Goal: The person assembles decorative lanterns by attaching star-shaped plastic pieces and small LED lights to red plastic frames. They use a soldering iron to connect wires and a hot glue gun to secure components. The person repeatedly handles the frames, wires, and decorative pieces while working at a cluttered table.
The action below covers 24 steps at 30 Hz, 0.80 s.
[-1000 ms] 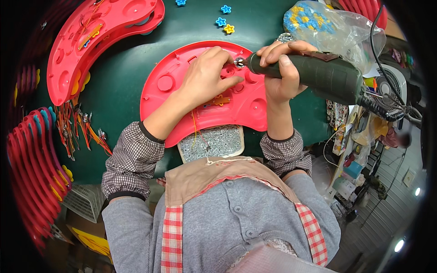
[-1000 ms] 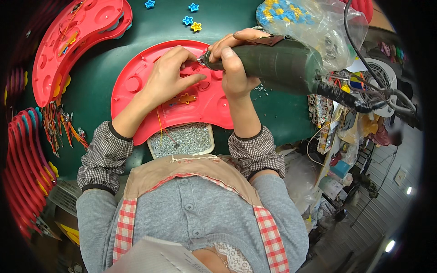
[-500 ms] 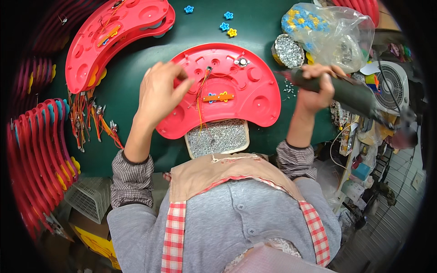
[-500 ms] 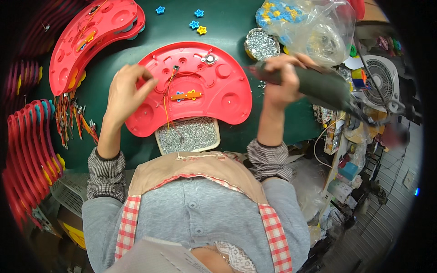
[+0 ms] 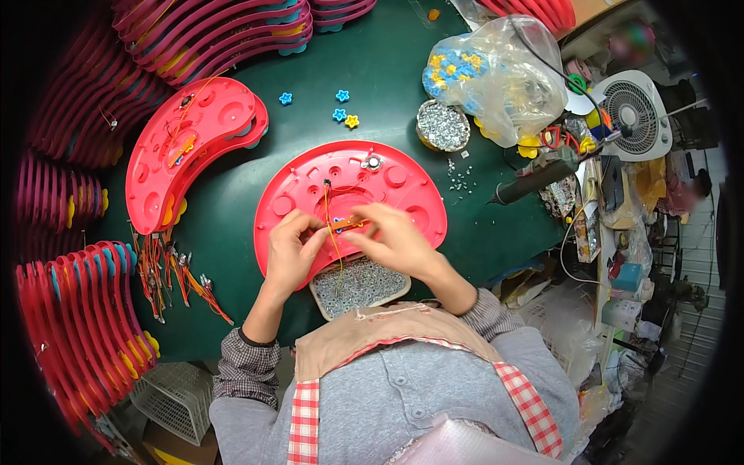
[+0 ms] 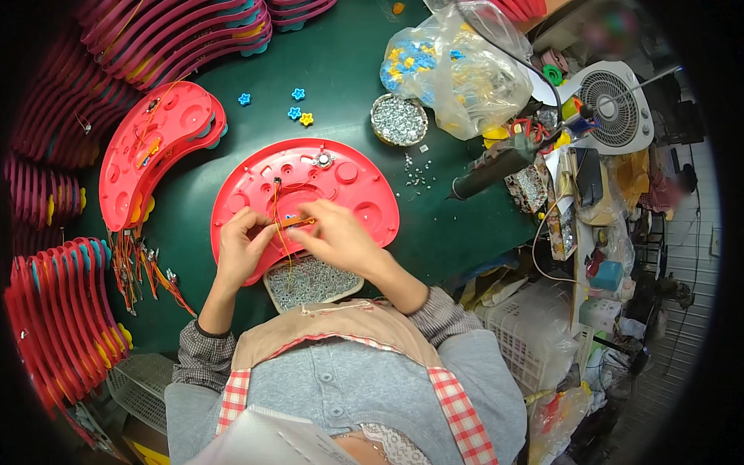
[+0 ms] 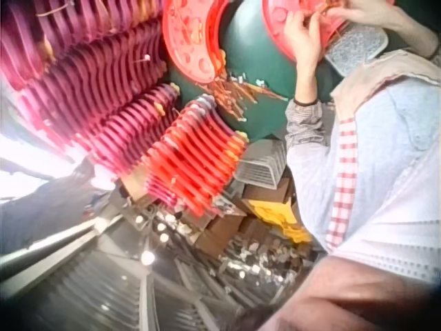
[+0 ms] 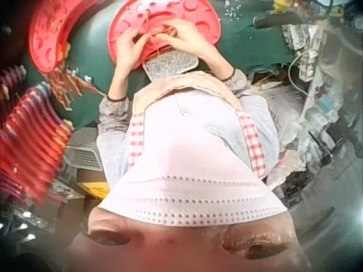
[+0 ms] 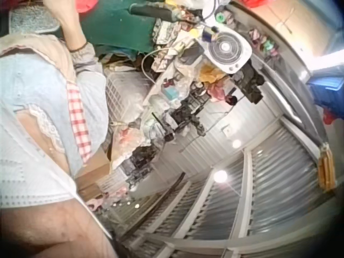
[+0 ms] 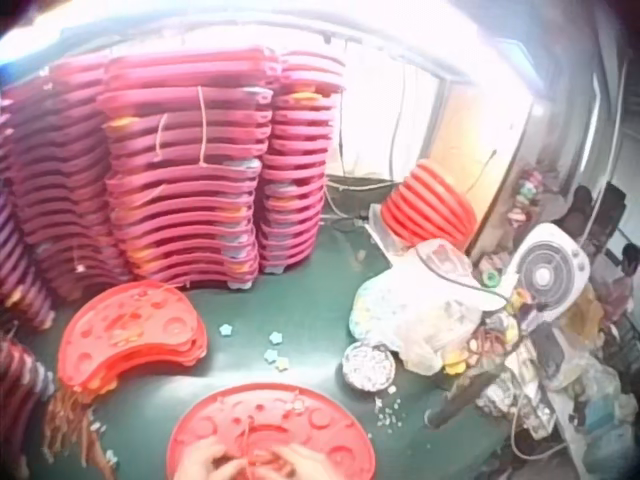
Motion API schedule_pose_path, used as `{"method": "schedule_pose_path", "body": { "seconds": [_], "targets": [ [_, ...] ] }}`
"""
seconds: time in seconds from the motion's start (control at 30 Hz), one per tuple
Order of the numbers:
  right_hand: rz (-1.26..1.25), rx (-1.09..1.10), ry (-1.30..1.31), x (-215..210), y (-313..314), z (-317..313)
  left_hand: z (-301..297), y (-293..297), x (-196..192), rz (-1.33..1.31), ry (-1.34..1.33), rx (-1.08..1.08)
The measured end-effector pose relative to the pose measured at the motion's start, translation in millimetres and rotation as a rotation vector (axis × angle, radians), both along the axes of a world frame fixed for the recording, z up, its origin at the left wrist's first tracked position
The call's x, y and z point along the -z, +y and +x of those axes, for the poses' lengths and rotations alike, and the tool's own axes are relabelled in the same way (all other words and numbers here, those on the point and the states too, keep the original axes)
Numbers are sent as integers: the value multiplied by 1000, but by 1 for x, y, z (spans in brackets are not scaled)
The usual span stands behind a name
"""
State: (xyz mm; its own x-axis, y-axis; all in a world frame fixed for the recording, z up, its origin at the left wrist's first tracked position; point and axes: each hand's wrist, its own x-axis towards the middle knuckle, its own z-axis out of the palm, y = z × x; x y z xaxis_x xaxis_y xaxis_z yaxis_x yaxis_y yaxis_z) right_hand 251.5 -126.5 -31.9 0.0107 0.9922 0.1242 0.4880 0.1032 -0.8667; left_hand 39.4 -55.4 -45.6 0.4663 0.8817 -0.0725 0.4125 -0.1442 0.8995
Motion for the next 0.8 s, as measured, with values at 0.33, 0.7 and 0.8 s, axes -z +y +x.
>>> {"method": "schedule_pose_path", "body": {
  "seconds": [0.33,0.7,0.8],
  "targets": [
    [-588,-308,225,-23,40,46,-35,20,-15,67,58,68],
    [255,-78,-151,18,96,16,7,58,5,605,9,32],
    [354,-99,-283,34,104,14,6,61,22,691,224,57]
  ]
}}
